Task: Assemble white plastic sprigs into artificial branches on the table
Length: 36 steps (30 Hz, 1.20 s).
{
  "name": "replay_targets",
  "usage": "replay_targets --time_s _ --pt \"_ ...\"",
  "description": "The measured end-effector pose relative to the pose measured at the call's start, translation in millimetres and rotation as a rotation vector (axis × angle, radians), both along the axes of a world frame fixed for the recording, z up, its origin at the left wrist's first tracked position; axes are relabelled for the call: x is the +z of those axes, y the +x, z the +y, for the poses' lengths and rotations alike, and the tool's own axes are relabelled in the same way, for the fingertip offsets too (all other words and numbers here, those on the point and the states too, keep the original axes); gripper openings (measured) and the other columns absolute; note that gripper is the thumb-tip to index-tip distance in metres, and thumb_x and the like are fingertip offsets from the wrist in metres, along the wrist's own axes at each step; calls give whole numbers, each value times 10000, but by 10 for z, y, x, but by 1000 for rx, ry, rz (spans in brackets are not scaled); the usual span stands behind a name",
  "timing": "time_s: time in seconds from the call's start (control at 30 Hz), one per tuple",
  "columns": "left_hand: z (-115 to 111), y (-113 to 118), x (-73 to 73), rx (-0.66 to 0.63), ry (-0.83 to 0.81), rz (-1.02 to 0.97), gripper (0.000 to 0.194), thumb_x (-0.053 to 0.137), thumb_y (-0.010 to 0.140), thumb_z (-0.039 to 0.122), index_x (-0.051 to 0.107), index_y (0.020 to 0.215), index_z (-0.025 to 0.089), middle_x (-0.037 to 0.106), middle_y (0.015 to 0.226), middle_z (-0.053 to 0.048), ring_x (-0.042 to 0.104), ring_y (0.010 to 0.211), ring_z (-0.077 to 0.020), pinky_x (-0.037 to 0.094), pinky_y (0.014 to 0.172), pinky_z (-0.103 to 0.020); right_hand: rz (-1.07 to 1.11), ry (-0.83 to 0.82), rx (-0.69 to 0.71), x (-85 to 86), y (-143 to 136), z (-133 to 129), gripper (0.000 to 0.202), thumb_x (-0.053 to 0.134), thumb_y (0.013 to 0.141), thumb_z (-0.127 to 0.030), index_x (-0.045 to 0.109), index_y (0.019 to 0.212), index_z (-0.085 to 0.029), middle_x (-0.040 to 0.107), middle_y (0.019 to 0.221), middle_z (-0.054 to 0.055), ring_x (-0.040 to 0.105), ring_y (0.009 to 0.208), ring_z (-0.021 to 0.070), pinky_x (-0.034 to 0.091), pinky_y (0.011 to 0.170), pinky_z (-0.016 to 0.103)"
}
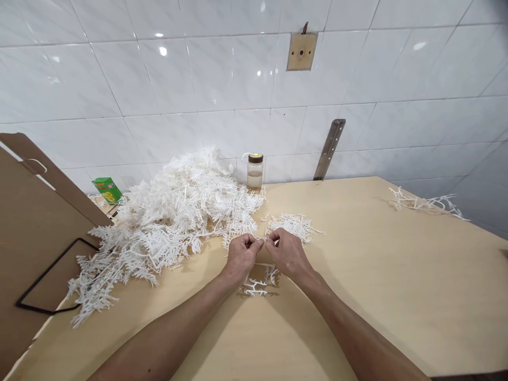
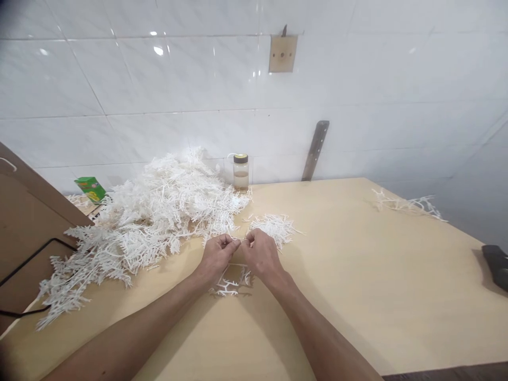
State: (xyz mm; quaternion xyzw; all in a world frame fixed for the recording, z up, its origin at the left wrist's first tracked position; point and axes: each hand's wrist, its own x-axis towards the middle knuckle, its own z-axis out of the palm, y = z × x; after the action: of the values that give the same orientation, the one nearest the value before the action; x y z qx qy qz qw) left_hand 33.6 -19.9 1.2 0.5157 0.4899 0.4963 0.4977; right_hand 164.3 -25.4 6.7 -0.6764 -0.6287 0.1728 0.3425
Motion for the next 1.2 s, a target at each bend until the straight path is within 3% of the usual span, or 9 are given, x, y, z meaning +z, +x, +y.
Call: replay_targets --time_s 0.1,0.2,0.33,0.47,0.6,0.73,0.8,1.0,1.2 --pt "5 10 6 20 34 36 262 698 683 354 564 571 160 478 513 43 383 519 -86 313 537 -231 -128 129 -8 -23 -31 14 76 503 784 -215 575 773 -192 647 776 49 563 692 184 378 637 290" --pt "3 -4 6 32 74 43 254 703 680 342 568 573 157 502 534 36 414 539 -91 323 543 -228 -76 105 -15 -34 19 67 82 514 763 -226 588 745 -194 655 738 43 570 668 182 387 630 288" --pt "-7 -41 7 20 69 0 286 708 691 364 542 578 161 451 503 55 369 500 -74 292 512 -214 82 22 -187 -13 330 166 84 539 728 -247 588 684 -196 667 711 46 601 653 188 424 626 289" --pt "10 -61 7 -37 -72 -89 344 727 686 456 552 615 168 380 430 79 290 420 -57 232 455 -209 136 99 -283 11 610 204 148 565 761 -343 588 757 -197 674 736 42 604 603 178 443 617 299" --pt "36 -73 11 -25 -160 -177 368 755 658 480 571 640 162 400 434 78 274 399 -42 213 432 -199 177 157 -140 37 524 137 254 554 812 -435 637 805 -195 672 727 39 598 592 166 459 616 296" --pt "36 -81 41 -15 -173 -220 383 783 619 483 582 630 158 407 430 72 311 405 -46 220 420 -192 337 30 143 32 257 48 365 549 835 -530 680 904 -197 668 707 21 534 493 126 444 525 267" --pt "24 -80 66 -10 -182 -218 384 793 605 482 586 634 159 413 431 71 312 399 -46 209 411 -193 377 -26 206 7 166 30 369 586 809 -536 684 891 -190 676 724 21 505 471 111 422 485 254" --pt "4 -68 100 -6 -194 -216 358 806 599 454 630 674 152 429 442 75 297 399 -40 212 418 -196 392 -50 208 -53 113 45 315 600 792 -487 670 762 -181 628 649 0 483 487 106 401 478 234" --pt "36 -56 6 43 -101 -171 261 777 630 387 666 665 154 464 469 62 343 443 -61 276 469 -212 314 -43 170 -48 79 24 292 567 788 -446 656 703 -181 611 612 -7 508 522 121 380 500 234"
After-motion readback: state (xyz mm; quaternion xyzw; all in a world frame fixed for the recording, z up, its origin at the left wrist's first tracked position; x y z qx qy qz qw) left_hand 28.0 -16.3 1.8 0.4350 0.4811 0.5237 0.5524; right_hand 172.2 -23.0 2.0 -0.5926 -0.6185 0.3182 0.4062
